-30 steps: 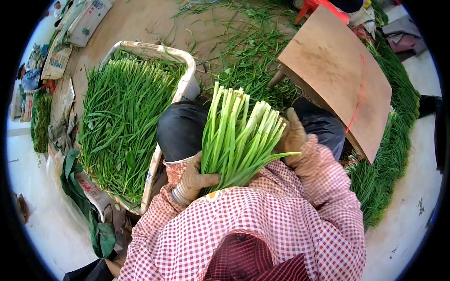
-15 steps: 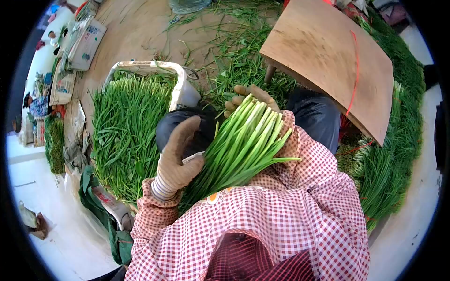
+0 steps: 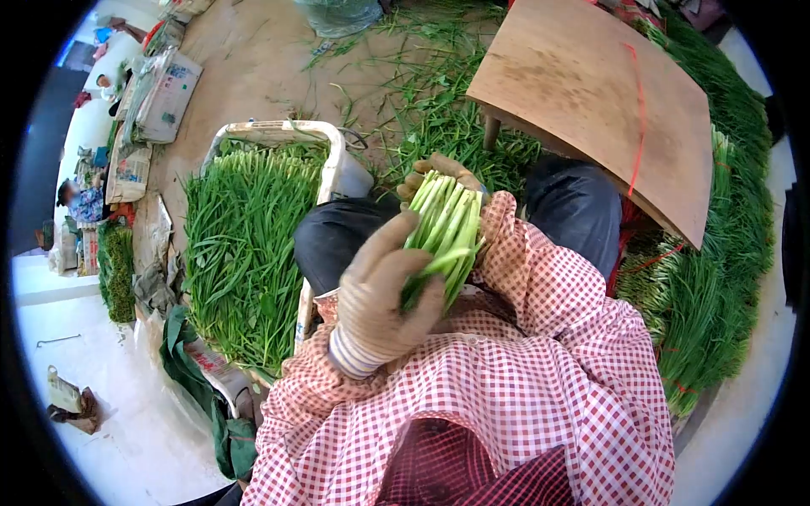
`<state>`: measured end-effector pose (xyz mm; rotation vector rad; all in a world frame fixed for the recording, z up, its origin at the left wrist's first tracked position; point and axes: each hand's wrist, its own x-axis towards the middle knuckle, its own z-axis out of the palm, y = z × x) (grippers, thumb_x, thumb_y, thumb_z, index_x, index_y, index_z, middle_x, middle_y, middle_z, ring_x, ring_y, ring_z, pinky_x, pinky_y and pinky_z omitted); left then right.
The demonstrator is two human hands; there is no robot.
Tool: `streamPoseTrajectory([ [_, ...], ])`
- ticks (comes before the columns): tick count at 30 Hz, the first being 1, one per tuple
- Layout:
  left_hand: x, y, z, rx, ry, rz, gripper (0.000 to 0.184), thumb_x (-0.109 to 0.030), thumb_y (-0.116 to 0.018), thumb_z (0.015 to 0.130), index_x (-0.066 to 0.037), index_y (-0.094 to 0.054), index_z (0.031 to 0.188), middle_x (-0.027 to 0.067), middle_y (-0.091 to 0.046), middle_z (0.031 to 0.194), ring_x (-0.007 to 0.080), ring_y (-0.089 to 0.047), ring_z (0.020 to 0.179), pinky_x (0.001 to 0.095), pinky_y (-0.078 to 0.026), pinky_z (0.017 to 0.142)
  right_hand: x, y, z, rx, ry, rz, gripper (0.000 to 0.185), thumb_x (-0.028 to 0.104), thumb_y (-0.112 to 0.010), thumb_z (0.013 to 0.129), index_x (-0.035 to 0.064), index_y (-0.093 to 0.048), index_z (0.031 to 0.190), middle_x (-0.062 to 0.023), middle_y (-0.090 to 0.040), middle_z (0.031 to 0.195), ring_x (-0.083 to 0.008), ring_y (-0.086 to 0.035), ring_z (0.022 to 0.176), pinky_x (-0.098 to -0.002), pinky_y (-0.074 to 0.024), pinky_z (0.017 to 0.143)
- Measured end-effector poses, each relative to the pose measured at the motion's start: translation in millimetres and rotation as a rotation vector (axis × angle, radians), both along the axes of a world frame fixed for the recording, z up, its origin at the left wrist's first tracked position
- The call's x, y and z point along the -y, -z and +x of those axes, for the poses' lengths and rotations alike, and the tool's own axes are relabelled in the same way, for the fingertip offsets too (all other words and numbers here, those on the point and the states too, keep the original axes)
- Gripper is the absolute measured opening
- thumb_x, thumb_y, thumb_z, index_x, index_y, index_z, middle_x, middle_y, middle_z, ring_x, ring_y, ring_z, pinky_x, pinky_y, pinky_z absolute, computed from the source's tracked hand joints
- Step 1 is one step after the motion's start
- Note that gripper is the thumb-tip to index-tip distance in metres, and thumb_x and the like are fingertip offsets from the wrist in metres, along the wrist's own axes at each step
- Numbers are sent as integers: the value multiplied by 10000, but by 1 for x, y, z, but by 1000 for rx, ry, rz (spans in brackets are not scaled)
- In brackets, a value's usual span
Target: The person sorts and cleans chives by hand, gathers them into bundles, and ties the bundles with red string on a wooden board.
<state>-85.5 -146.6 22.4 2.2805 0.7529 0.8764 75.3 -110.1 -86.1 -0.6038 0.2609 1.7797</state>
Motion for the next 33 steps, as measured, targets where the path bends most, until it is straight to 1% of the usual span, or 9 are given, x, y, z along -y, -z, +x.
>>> streamPoseTrajectory([
  [6,-23,47,9,43,-173,-156,185,11,-598,776,53,-569,954,176,-601,1097,225,-582,972,318,-441,877,-20,26,-13,38,-30,-69,233,282,-527,898,59,-548,960,-127,-639,798,-277,-640,722,-423,-549,624],
  [9,-18,68,15,249,-169,-499,250,-6,-555,827,42,-533,1072,127,-587,1109,178,-537,1013,292,-414,909,-27,97,-10,-591,-158,442,264,288,-515,930,33,-582,935,-176,-638,948,-337,-641,854,-474,-552,744],
  [12,-16,56,16,273,-186,-698,359,-44,-554,842,36,-468,1182,126,-571,1113,177,-526,1033,293,-412,923,-21,106,-13,-631,80,799,268,305,-500,937,51,-588,932,-160,-646,905,-327,-649,770,-453,-563,672],
  [14,-15,52,20,200,-112,-606,516,-96,-626,810,32,-405,1259,134,-545,1162,195,-524,1050,301,-411,938,-12,106,0,-123,-8,238,296,331,-475,947,59,-592,928,-120,-635,819,-279,-637,668,-412,-556,581],
  [18,-20,56,17,-59,-112,-419,849,-192,-789,686,22,-313,1356,150,-504,1230,220,-498,1124,319,-408,962,-28,95,-5,293,-67,-115,319,328,-443,950,44,-564,1031,-89,-596,728,-219,-592,570,-349,-533,531],
  [20,-28,56,12,-97,-114,-526,868,-206,-799,680,31,-308,1354,156,-499,1239,212,-487,1142,323,-409,966,-6,18,-17,384,13,-160,343,404,-494,902,71,-530,976,-66,-602,757,-209,-586,640,-408,-531,570],
  [28,-39,50,6,-202,-146,-756,703,-242,-793,682,33,-422,1212,126,-581,1087,173,-555,976,299,-460,857,45,-15,-2,-19,113,344,873,703,-582,693,73,-430,1279,-171,-560,1151,-322,-566,1031,-501,-483,875],
  [30,-40,55,6,-217,-130,-788,700,-233,-794,677,26,-428,1216,123,-587,1075,168,-557,978,300,-458,863,40,-14,-6,64,94,368,869,636,-657,711,78,-387,1322,-167,-526,1207,-310,-544,1078,-480,-472,892],
  [33,-37,63,9,-246,-88,-637,729,-271,-799,654,41,-439,1205,177,-604,1047,213,-597,966,324,-479,840,24,-8,-10,635,48,-24,501,138,-719,768,49,-483,1201,-117,-620,1005,-219,-621,884,-370,-532,758],
])
